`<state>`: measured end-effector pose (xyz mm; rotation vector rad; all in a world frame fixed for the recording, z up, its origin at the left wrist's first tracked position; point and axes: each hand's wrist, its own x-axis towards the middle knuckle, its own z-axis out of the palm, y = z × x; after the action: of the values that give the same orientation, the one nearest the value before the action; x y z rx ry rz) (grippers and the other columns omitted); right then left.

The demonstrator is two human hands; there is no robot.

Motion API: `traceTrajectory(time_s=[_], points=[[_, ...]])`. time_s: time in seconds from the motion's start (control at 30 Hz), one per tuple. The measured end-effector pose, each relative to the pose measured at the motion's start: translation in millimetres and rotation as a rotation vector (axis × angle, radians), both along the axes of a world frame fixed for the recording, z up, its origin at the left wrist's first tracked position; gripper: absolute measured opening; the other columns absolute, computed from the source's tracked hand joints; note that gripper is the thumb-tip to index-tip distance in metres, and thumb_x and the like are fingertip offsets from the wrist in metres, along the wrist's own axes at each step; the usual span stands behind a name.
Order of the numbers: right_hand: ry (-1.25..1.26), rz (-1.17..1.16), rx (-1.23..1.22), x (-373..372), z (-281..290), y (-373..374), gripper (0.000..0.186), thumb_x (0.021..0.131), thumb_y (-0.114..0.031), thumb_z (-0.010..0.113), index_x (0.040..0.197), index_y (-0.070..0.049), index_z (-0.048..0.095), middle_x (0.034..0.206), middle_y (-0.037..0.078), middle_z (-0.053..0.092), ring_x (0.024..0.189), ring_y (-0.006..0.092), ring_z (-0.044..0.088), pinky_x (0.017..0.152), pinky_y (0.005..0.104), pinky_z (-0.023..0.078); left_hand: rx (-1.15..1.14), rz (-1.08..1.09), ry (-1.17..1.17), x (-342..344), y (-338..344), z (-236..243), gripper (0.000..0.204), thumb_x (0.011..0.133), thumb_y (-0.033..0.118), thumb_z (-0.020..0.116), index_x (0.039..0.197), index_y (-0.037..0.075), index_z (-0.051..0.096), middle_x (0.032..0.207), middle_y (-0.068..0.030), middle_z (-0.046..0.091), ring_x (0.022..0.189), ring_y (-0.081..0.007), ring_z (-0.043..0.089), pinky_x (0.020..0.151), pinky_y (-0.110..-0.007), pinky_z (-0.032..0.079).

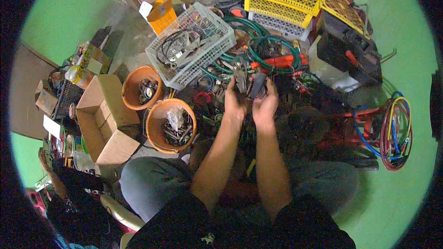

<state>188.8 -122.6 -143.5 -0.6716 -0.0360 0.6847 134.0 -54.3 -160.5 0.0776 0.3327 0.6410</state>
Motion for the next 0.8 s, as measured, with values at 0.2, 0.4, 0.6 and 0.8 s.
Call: traceTrajectory(time_s=[0.2,0.4,0.6,0.8], points=[[-0.637,-0.055,-0.221,-35.8,68.0,-2.5,0.043,0.102,-0.025,0.038,0.125,0.006,0.056,0.122,0.016,0.061,0.112,0.0245,0.057,0.1,0.0354,0.042,-0.087,0.086,-0.097,-19.7,-15.7,60.8,0.042,0.103,0.037,0.036,0.125,0.005,0.052,0.12,-0.0132,0.06,0.109,-0.0284,0.059,0.098,-0.045,0.047],[-0.618,-0.208,-0.031,-65.8,100.3,-20.3,0.042,0.091,-0.004,0.037,0.128,0.008,0.052,0.124,0.021,0.059,0.117,0.0266,0.055,0.105,0.0389,0.039,-0.096,0.076,-0.074,-45.3,-25.9,92.3,0.045,0.1,0.037,0.034,0.122,0.003,0.054,0.118,-0.0167,0.059,0.109,-0.0321,0.057,0.099,-0.047,0.047],[-0.782,-0.366,-0.191,-77.9,111.3,-24.1,0.038,0.086,0.003,0.041,0.12,0.007,0.057,0.119,0.017,0.062,0.113,0.0259,0.058,0.103,0.0373,0.04,-0.112,0.072,0.038,-62.2,-35.1,132.5,0.045,0.098,0.034,0.032,0.117,0.002,0.056,0.115,-0.0197,0.06,0.105,-0.034,0.059,0.098,-0.048,0.048],[-1.129,-0.31,-0.506,-94.4,148.8,-23.2,0.023,0.089,-0.001,0.051,0.108,0.002,0.064,0.108,0.014,0.065,0.103,0.028,0.061,0.092,0.0386,0.046,-0.031,0.042,0.099,-73.4,-13.6,148.5,0.039,0.097,0.029,0.032,0.108,0.004,0.059,0.104,-0.0171,0.063,0.096,-0.0325,0.061,0.089,-0.047,0.053]])
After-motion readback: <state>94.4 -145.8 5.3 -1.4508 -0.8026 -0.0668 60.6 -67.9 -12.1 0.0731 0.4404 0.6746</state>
